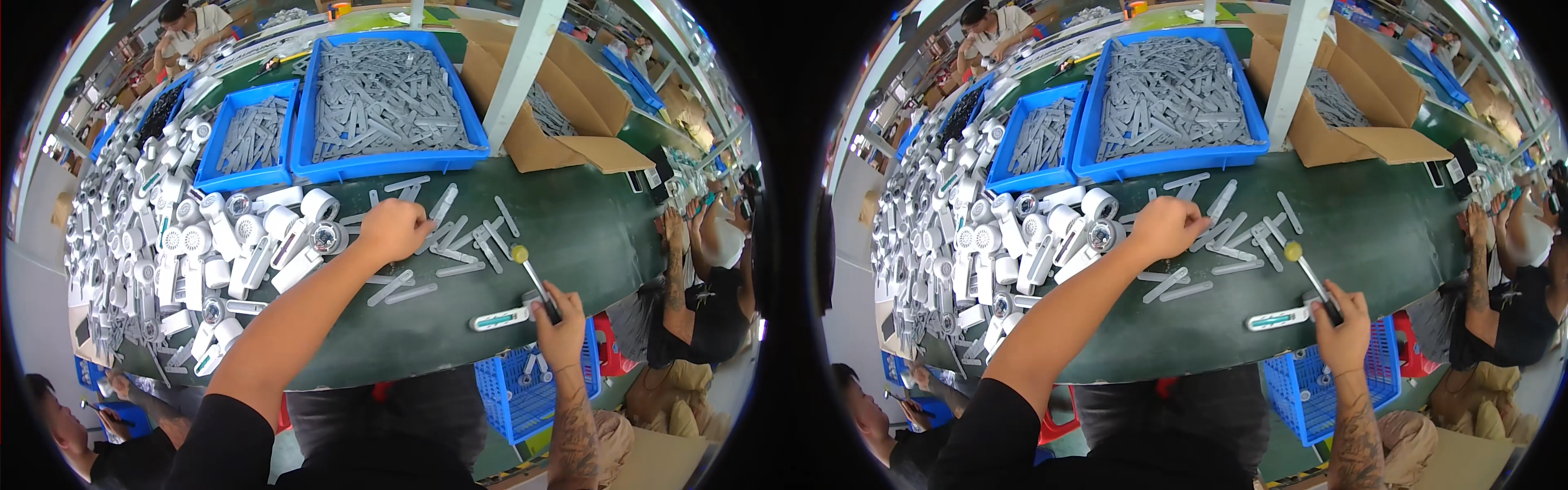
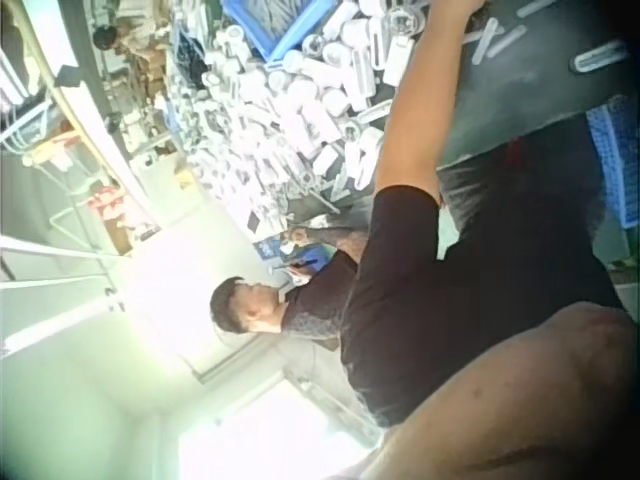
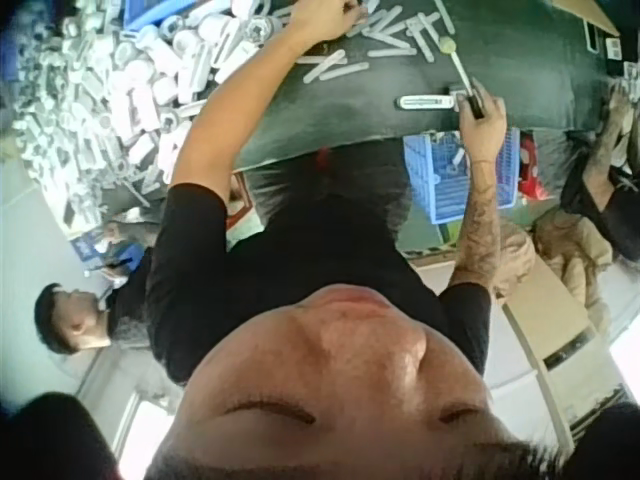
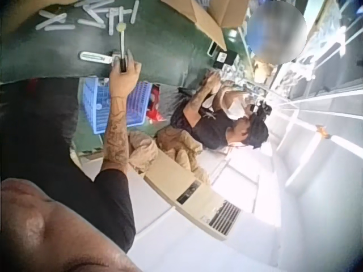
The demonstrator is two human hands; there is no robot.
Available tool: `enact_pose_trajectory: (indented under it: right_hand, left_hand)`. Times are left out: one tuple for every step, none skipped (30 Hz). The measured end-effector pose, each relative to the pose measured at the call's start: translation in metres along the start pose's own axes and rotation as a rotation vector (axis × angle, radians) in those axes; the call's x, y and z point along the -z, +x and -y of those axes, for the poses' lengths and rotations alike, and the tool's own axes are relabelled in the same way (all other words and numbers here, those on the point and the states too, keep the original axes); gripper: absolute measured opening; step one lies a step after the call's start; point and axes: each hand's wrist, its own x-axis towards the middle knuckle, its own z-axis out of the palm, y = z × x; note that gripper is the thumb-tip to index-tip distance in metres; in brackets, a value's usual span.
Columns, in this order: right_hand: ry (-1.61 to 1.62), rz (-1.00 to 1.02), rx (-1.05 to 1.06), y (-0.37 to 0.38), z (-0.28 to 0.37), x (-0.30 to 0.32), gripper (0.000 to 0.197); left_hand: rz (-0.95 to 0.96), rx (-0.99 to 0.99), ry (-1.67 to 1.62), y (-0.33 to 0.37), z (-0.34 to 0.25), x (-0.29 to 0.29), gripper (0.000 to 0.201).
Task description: The person assembles portable fan handles by fitting grey plastic strips into the slots and tapping them into place using a small mallet. They set the assembled units aside and retrieve additional plastic strips from a blue tray.
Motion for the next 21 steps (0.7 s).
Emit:
enact_pose_trajectory:
  right_hand:
    - [0.023, -0.006, 0.008, -0.009, 0.005, -0.003, 0.041]
    - [0.043, -0.014, 0.014, -0.016, 0.009, -0.007, 0.042]
    - [0.046, -0.034, 0.007, -0.024, 0.011, -0.011, 0.044]
    - [0.049, -0.056, 0.021, -0.029, 0.012, -0.017, 0.045]
    - [0.06, -0.073, 0.038, -0.032, 0.017, -0.024, 0.046]
    - [0.061, -0.067, 0.036, -0.031, 0.022, -0.028, 0.047]
    - [0.058, -0.072, 0.031, -0.032, 0.024, -0.03, 0.047]
    - [0.048, -0.082, 0.039, -0.032, 0.025, -0.032, 0.046]
    - [0.039, -0.092, 0.049, -0.032, 0.027, -0.034, 0.046]
    - [0.031, -0.099, 0.034, -0.032, 0.028, -0.034, 0.045]
    - [0.03, -0.107, 0.027, -0.032, 0.031, -0.036, 0.045]
    - [0.047, -0.115, 0.005, -0.032, 0.034, -0.039, 0.044]
    - [0.059, -0.125, -0.027, -0.033, 0.033, -0.04, 0.043]
    - [0.065, -0.126, -0.03, -0.032, 0.03, -0.041, 0.041]
    - [0.065, -0.126, -0.048, -0.032, 0.032, -0.042, 0.041]
    - [0.089, -0.139, -0.059, -0.03, 0.035, -0.044, 0.04]
    - [0.113, -0.151, -0.069, -0.029, 0.036, -0.046, 0.04]
    - [0.11, -0.162, -0.038, -0.025, 0.037, -0.051, 0.04]
    - [0.109, -0.163, -0.048, -0.023, 0.039, -0.053, 0.04]
    - [0.134, -0.162, -0.041, -0.019, 0.043, -0.057, 0.04]
    - [0.155, -0.161, -0.036, -0.018, 0.045, -0.06, 0.04]
  left_hand:
    - [-0.01, 0.177, -0.121, 0.01, -0.006, 0.003, 0.018]
    - [-0.023, 0.356, -0.245, 0.02, -0.012, 0.002, 0.02]
    - [-0.023, 0.353, -0.244, 0.03, -0.018, 0.001, 0.02]
    - [-0.069, 0.372, -0.201, 0.041, -0.019, -0.006, 0.022]
    - [-0.115, 0.398, -0.152, 0.049, -0.016, -0.015, 0.025]
    - [-0.178, 0.392, -0.076, 0.055, -0.012, -0.024, 0.028]
    - [-0.175, 0.385, -0.078, 0.062, -0.019, -0.028, 0.028]
    - [-0.14, 0.38, 0.009, 0.068, -0.026, -0.031, 0.029]
    - [-0.106, 0.374, 0.097, 0.072, -0.031, -0.032, 0.03]
    - [-0.103, 0.362, 0.096, 0.077, -0.036, -0.032, 0.03]
    - [-0.014, 0.41, 0.041, 0.08, -0.039, -0.031, 0.029]
    - [0.074, 0.459, -0.012, 0.081, -0.041, -0.03, 0.029]
    - [0.085, 0.445, -0.012, 0.078, -0.049, -0.027, 0.029]
    - [0.028, 0.359, -0.247, 0.07, -0.051, -0.022, 0.029]
    - [-0.023, 0.278, -0.477, 0.057, -0.054, -0.016, 0.03]
    - [-0.001, 0.272, -0.479, 0.041, -0.058, -0.017, 0.03]
    - [-0.08, 0.107, -0.507, 0.021, -0.062, -0.018, 0.029]
    - [-0.17, -0.056, -0.526, 0.0, -0.064, -0.014, 0.028]
    - [-0.123, -0.098, -0.408, -0.024, -0.067, -0.012, 0.027]
    - [-0.208, -0.166, -0.435, -0.045, -0.075, -0.012, 0.026]
    - [-0.151, -0.15, -0.409, -0.06, -0.082, -0.011, 0.023]
